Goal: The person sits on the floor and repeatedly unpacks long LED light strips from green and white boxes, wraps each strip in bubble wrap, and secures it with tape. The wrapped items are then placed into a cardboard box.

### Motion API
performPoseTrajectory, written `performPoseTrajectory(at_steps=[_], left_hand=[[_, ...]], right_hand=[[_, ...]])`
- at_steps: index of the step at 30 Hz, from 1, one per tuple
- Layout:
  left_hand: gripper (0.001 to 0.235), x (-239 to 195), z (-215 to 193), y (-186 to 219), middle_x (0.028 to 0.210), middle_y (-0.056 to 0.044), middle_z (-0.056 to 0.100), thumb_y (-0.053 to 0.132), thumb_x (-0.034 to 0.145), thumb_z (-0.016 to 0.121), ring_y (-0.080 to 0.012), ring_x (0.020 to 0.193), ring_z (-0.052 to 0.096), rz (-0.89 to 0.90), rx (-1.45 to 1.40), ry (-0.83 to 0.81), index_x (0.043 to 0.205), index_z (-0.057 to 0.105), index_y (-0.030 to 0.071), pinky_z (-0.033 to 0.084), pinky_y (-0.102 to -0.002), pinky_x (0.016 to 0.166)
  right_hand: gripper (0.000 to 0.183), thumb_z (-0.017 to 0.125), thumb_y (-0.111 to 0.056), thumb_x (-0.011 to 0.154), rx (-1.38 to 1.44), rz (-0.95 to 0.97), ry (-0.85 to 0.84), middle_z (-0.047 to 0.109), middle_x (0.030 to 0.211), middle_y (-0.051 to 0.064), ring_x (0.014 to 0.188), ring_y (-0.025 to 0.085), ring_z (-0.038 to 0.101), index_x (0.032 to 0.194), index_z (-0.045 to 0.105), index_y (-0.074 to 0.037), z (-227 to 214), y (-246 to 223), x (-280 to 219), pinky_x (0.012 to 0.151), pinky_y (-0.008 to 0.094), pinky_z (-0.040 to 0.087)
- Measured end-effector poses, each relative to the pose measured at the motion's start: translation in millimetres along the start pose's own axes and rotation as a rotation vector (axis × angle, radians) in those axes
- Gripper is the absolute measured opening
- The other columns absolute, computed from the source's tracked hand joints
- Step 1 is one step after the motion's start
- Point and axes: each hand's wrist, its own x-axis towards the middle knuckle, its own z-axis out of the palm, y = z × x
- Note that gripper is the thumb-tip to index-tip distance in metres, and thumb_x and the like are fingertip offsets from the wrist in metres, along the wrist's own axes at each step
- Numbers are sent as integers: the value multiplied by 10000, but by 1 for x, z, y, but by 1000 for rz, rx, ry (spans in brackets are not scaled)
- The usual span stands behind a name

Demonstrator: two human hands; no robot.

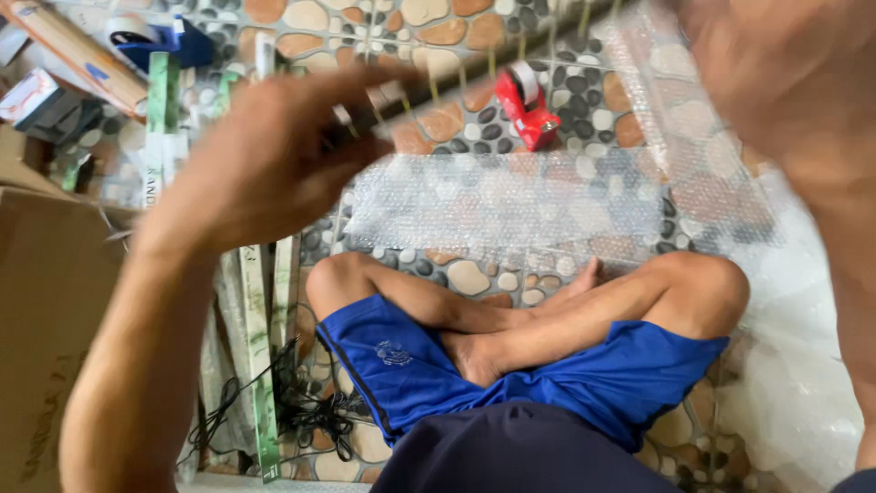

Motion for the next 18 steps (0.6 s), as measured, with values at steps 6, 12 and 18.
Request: performPoseTrajectory(at_steps=[6,12,18], left_hand=[[609,-86,162,-127,995,-227,795,240,740,788,-460,1033,745,-656,-177,-569,1336,701,144,550,-570,977],[435,-184,268,-208,991,-155,799,180,793,702,-401,1081,729,-970,-299,-320,1226,751,181,545,-533,953],[175,-197,313,-239,913,78,803,359,855,818,-225,978,767,-1076,-129,-153,1027,816,390,611,-417,868]], right_hand=[[284,761,-315,961,1261,90,143,764,1060,98,1042,332,729,1184,764,-140,80,-203,-48,917,475,513],[365,781,-483,901,1530,291,-389,774,1053,40,1045,319,725,1161,708,-237,111,-297,-107,940,485,498],[309,851,-410,862,1606,360,-403,669,1035,73,1048,355,672,1108,775,-240,122,-330,-115,929,489,507]])
